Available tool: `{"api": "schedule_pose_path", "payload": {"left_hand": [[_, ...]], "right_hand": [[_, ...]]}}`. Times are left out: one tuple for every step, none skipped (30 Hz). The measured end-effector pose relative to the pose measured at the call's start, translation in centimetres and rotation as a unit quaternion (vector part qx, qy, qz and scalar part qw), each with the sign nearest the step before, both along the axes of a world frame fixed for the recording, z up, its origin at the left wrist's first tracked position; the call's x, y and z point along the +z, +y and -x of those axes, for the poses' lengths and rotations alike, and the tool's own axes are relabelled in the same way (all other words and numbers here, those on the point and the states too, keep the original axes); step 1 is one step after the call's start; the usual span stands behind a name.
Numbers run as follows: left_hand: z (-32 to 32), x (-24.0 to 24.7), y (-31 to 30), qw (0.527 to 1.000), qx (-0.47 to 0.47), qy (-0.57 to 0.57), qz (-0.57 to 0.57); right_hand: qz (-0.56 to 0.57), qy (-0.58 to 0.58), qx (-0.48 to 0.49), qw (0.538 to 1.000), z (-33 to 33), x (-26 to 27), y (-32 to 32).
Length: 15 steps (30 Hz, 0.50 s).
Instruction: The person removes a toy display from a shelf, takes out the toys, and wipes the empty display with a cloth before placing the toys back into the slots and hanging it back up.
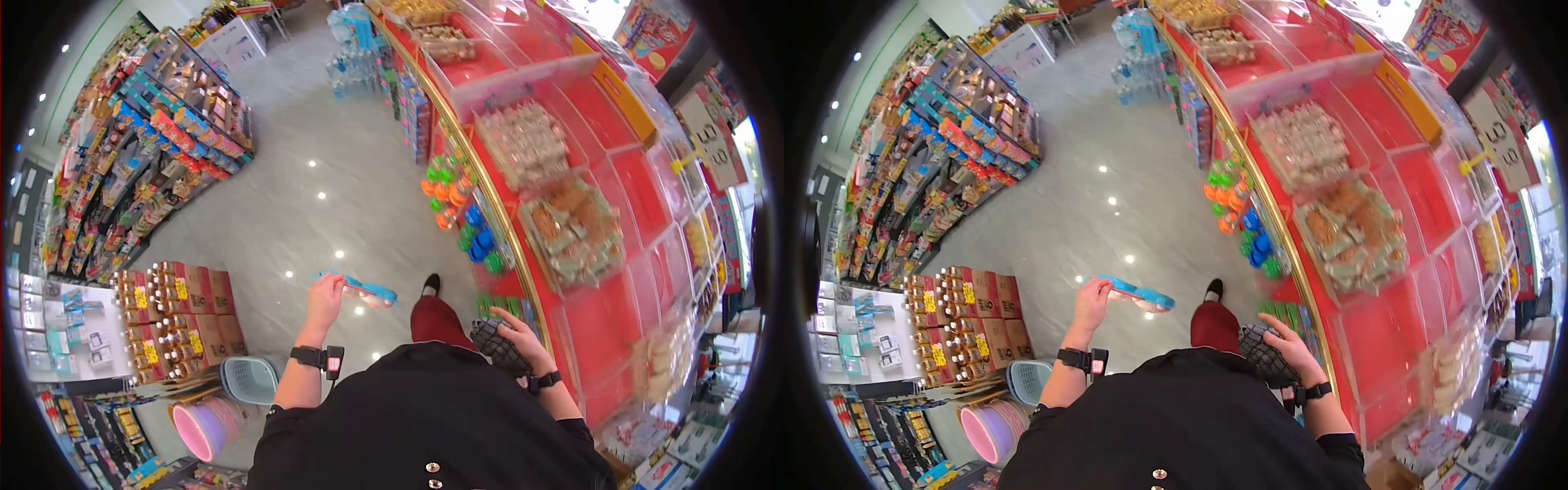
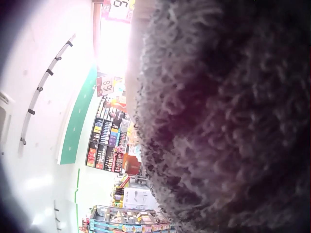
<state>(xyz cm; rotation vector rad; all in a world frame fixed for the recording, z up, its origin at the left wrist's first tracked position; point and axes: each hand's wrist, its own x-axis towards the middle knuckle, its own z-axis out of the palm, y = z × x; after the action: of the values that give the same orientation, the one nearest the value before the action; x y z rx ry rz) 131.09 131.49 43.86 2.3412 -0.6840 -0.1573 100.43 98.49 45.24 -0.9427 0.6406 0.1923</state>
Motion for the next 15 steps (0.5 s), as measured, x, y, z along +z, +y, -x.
{"api": "schedule_pose_path", "payload": {"left_hand": [[-1.8, 0.8, -1.0, 1.0, 0.002, 0.009, -0.021], [-3.6, 1.6, -2.0, 1.0, 0.007, 0.001, -0.027], [-5.0, 2.2, -2.9, 1.0, -0.007, 0.004, -0.026], [-6.2, 2.7, -3.5, 0.999, -0.021, 0.012, -0.027], [-7.9, 2.9, -4.4, 0.999, -0.019, 0.012, -0.034], [-9.6, 3.1, -5.4, 0.999, -0.031, 0.003, -0.037], [-10.9, 3.1, -6.4, 0.999, -0.041, -0.002, -0.036], [-11.9, 3.3, -7.5, 0.999, -0.036, 0.006, -0.034], [-13.3, 4.0, -9.0, 0.998, -0.053, 0.003, -0.043], [-14.9, 4.5, -10.3, 0.996, -0.074, -0.007, -0.051], [-16.4, 4.3, -11.4, 0.996, -0.075, -0.011, -0.047], [-18.2, 3.6, -12.4, 0.994, -0.104, -0.014, -0.044], [-19.8, 3.2, -13.3, 0.99, -0.135, -0.014, -0.045], [-21.2, 2.8, -14.2, 0.988, -0.145, -0.011, -0.048], [-22.5, 2.3, -15.4, 0.988, -0.145, -0.013, -0.052]], "right_hand": [[0.022, -0.003, 0.014, 1.0, -2.2, -1.3, -1.3], [0.043, -0.004, 0.027, 0.999, -4.6, -2.4, -2.5], [0.089, -0.011, 0.047, 0.995, -7.2, -3.4, -3.8], [0.134, -0.014, 0.066, 0.989, -10.0, -3.7, -4.9], [0.22, -0.028, 0.082, 0.972, -12.7, -3.7, -6.0], [0.263, -0.028, 0.096, 0.96, -15.6, -2.9, -7.1], [0.288, -0.019, 0.12, 0.95, -18.4, -2.4, -8.4], [0.316, -0.009, 0.145, 0.937, -20.8, -1.7, -9.7], [0.32, -0.006, 0.15, 0.935, -23.2, -1.0, -10.7], [0.355, 0.006, 0.162, 0.921, -25.9, -0.3, -11.5], [0.388, 0.017, 0.17, 0.905, -28.2, 0.1, -12.5], [0.392, 0.014, 0.164, 0.905, -30.3, -0.9, -13.6], [0.419, -0.004, 0.146, 0.896, -32.2, -2.9, -14.4], [0.443, -0.016, 0.128, 0.887, -33.5, -4.2, -15.0], [0.495, 0.009, 0.138, 0.858, -34.8, -4.1, -15.5]]}}
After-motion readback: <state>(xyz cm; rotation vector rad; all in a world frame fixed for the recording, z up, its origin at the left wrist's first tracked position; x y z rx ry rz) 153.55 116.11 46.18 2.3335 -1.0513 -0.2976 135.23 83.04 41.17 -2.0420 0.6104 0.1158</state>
